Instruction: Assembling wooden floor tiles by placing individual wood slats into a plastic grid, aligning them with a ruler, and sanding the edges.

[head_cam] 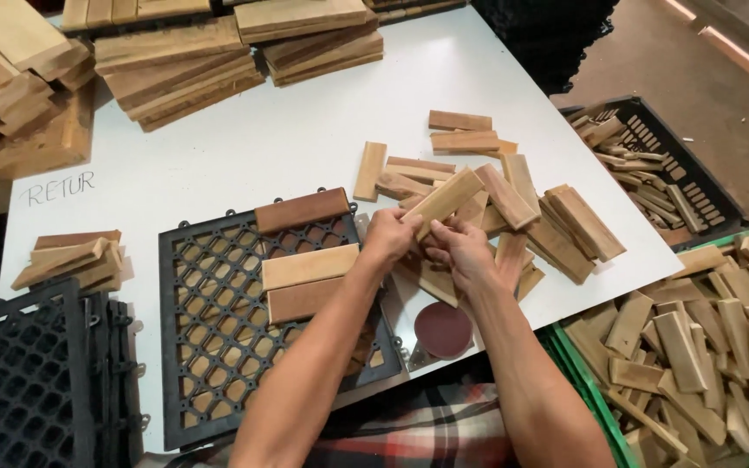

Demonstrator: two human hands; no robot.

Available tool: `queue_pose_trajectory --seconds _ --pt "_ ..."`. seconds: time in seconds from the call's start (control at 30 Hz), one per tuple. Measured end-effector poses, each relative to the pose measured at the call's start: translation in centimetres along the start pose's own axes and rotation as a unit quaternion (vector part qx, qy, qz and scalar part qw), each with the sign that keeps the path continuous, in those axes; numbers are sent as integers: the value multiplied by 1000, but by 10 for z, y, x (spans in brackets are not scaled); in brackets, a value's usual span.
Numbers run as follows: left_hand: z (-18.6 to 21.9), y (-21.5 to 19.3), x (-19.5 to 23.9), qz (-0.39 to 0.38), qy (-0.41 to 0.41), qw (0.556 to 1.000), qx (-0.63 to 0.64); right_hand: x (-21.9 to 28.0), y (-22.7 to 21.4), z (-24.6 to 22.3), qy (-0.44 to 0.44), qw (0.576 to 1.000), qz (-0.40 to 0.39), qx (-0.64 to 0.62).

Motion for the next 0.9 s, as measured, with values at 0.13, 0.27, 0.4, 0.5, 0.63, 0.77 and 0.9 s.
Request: queue_pose_trajectory --seconds 0.13,0.27,0.4,0.5,0.63,0.77,0.9 --pt "38 -36 58 6 36 997 73 42 18 -47 6 999 -37 -7" --pt "74 -102 134 -3 148 983 110 69 27 -117 -268 957 -75 -84" --pt "88 -171 182 93 303 931 180 49 33 -90 -359 926 -115 -25" --pt "63 -195 191 77 346 910 216 119 85 -125 -370 919 -136 -20" --pt "53 -219 200 133 308 921 201 108 97 -102 -344 926 -157 14" --pt "9 -244 179 234 110 962 89 106 113 -67 -227 958 -132 112" --pt "-17 -258 153 291 -7 956 41 100 126 -61 -168 919 -47 353"
Point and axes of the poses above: each hand's wrist, its own x-axis away from the middle knuckle, its own y-axis out of the palm, z = x × y, the point moved 8 cm from there along -x, towards the middle knuckle, and after that the axes turned 8 degrees about -y, right-handed, at the moved point
